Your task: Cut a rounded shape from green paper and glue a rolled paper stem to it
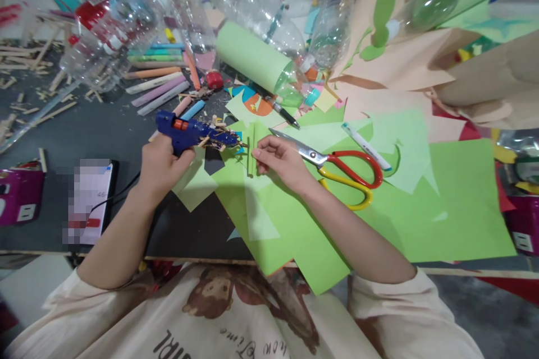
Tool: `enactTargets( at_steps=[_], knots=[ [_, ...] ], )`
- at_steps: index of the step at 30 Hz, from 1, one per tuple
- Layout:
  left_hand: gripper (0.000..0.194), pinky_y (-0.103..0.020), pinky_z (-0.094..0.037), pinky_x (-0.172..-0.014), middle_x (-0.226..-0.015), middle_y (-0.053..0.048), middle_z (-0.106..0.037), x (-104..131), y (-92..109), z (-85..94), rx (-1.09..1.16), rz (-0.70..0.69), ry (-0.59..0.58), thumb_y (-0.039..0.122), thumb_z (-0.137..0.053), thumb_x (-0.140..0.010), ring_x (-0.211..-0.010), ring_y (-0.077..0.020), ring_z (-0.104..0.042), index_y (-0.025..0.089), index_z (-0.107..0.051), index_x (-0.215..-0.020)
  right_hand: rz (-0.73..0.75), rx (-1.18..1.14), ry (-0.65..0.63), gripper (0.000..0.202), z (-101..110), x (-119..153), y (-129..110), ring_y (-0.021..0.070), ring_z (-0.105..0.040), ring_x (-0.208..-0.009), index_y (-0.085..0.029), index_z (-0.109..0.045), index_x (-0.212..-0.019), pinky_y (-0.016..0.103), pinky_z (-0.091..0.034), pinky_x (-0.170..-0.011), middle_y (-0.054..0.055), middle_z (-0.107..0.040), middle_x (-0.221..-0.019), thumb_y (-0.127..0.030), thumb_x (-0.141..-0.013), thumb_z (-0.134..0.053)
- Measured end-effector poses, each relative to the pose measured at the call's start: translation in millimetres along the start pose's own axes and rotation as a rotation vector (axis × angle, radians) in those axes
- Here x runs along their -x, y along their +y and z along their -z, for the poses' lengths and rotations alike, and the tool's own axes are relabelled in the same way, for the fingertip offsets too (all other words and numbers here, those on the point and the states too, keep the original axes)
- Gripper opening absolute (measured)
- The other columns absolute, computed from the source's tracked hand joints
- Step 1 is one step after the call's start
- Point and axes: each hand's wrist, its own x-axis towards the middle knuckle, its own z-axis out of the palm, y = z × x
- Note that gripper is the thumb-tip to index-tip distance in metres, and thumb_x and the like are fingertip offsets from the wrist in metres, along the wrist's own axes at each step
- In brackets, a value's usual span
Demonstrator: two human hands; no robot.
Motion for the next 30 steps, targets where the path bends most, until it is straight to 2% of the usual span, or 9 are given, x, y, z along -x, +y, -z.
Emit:
enactTargets(
  at_steps=[6, 10, 14, 18, 21, 24, 27, 30],
  knots=[
    [0.026, -0.031, -0.045, -0.068, -0.074, -0.004, -0.062, -1, -2, -2.7, 0.0, 0.042, 0.019, 0.027, -0.048, -0.076, -0.061, -0.0185, -0.055, 0.018, -0.062, -0.096, 0.001, -0.003, 0.002, 0.041, 0, 0, 1, 0.0088, -0.057, -0.043, -0.019, -0.06, -0.066, 0.021, -0.048, -0.043, -0.006, -0.059, -0.052, -0.048, -0.058, -0.088],
    [0.031, -0.03, -0.047, -0.072, -0.084, -0.003, -0.064, -2, 2, 2.5, 0.025, 0.037, 0.051, 0.027, -0.055, -0.074, -0.068, -0.0182, -0.059, 0.019, -0.062, -0.103, 0.017, -0.004, 0.002, 0.044, 0, -1, 3, 0.0088, -0.057, -0.043, -0.02, -0.059, -0.066, 0.021, -0.048, -0.043, -0.006, -0.058, -0.051, -0.053, -0.058, -0.087],
    [0.047, -0.029, -0.045, -0.063, -0.075, -0.001, -0.06, -5, 2, 17.0, 0.016, 0.136, 0.041, 0.028, -0.062, -0.066, -0.064, -0.02, -0.057, 0.02, -0.055, -0.112, 0.013, 0.006, -0.002, 0.043, 0, -1, 3, 0.0091, -0.057, -0.043, -0.02, -0.058, -0.066, 0.022, -0.048, -0.044, -0.007, -0.057, -0.051, -0.051, -0.059, -0.087],
    [0.043, -0.031, -0.043, -0.064, -0.075, -0.002, -0.056, -2, -5, 42.4, -0.007, 0.287, 0.005, 0.029, -0.064, -0.063, -0.069, -0.0233, -0.056, 0.022, -0.051, -0.103, 0.008, -0.002, -0.016, 0.041, 0, -1, 3, 0.0085, -0.056, -0.044, -0.02, -0.058, -0.067, 0.021, -0.048, -0.044, -0.007, -0.058, -0.052, -0.047, -0.059, -0.087],
    [0.03, -0.033, -0.044, -0.073, -0.077, -0.002, -0.05, 3, -25, 62.2, -0.021, 0.303, 0.01, 0.03, -0.059, -0.063, -0.074, -0.023, -0.052, 0.025, -0.043, -0.088, 0.0, -0.009, -0.027, 0.04, 0, -1, 2, 0.0089, -0.056, -0.044, -0.02, -0.059, -0.068, 0.022, -0.048, -0.045, -0.006, -0.059, -0.051, -0.048, -0.06, -0.087],
    [0.028, -0.038, -0.042, -0.077, -0.074, -0.003, -0.039, 4, -65, 75.4, -0.103, 0.243, 0.036, 0.035, -0.054, -0.061, -0.075, -0.0242, -0.045, 0.026, -0.031, -0.074, -0.002, -0.007, -0.032, 0.039, 1, -1, 1, 0.009, -0.057, -0.045, -0.02, -0.06, -0.068, 0.022, -0.049, -0.045, -0.006, -0.06, -0.053, -0.047, -0.061, -0.087],
    [0.029, -0.04, -0.038, -0.076, -0.072, -0.003, -0.035, -4, -108, 80.7, -0.108, 0.184, -0.023, 0.046, -0.05, -0.062, -0.073, -0.0253, -0.039, 0.027, -0.03, -0.07, -0.004, -0.007, -0.036, 0.039, 1, -1, 1, 0.0094, -0.057, -0.046, -0.02, -0.059, -0.068, 0.022, -0.049, -0.046, -0.006, -0.059, -0.053, -0.047, -0.06, -0.087],
    [0.038, -0.039, -0.035, -0.074, -0.07, -0.004, -0.035, -14, -135, 80.7, -0.121, 0.192, -0.057, 0.058, -0.052, -0.061, -0.07, -0.0246, -0.036, 0.027, -0.032, -0.068, 0.0, -0.02, -0.034, 0.041, 1, -2, 2, 0.0091, -0.057, -0.045, -0.02, -0.057, -0.067, 0.022, -0.048, -0.045, -0.007, -0.057, -0.052, -0.048, -0.06, -0.087]
  ],
)
